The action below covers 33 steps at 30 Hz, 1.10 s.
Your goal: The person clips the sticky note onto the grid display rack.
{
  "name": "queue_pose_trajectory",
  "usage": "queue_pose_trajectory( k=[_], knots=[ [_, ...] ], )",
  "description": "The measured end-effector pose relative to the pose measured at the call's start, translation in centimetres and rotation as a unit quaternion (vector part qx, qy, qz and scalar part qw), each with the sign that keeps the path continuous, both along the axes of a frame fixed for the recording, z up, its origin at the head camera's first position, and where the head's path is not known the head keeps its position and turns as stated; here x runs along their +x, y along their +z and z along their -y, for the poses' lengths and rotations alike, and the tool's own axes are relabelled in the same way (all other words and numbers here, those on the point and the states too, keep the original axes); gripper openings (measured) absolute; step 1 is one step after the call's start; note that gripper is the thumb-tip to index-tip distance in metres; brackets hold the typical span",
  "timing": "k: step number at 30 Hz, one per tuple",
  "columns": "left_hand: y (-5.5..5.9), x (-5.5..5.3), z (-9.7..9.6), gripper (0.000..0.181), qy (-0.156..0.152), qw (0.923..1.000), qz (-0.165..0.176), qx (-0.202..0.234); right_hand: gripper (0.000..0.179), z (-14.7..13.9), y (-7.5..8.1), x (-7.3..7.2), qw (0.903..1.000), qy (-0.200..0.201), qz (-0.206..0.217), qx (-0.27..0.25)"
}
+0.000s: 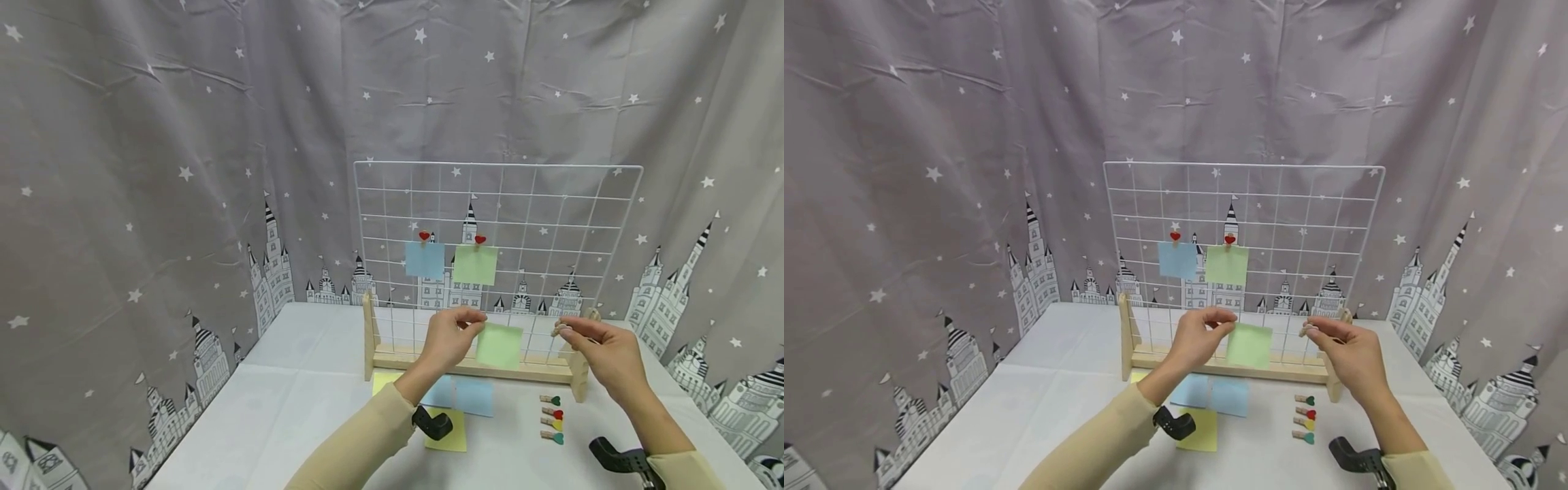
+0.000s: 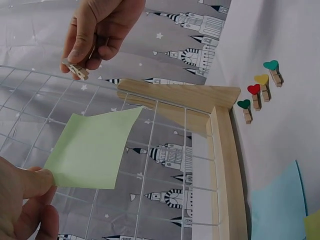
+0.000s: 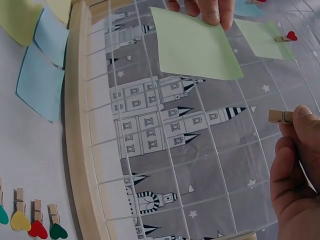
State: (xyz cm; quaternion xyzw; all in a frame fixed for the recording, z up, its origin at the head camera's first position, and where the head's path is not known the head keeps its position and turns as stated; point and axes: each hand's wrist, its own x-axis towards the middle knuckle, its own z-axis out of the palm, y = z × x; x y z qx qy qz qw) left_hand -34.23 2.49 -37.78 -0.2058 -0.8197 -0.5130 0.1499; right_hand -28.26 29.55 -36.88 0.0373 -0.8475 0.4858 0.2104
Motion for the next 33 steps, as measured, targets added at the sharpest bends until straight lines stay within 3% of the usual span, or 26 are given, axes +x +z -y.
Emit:
queue_pose_trajectory(
  k=[15, 33],
  knots=[
    [1.0, -0.2, -1.5, 0.009, 0.015, 0.9997, 0.008, 0.014, 0.039, 0.0, 0.7, -0.1, 0.9998, 0.000, -0.008, 0.016],
    [2.6, -0.1, -3.4, 0.010, 0.002, 0.9992, -0.023, 0.033, 0.042, 0.8, 2.9, -0.6, 0.9997, 0.015, -0.020, 0.006]
  ],
)
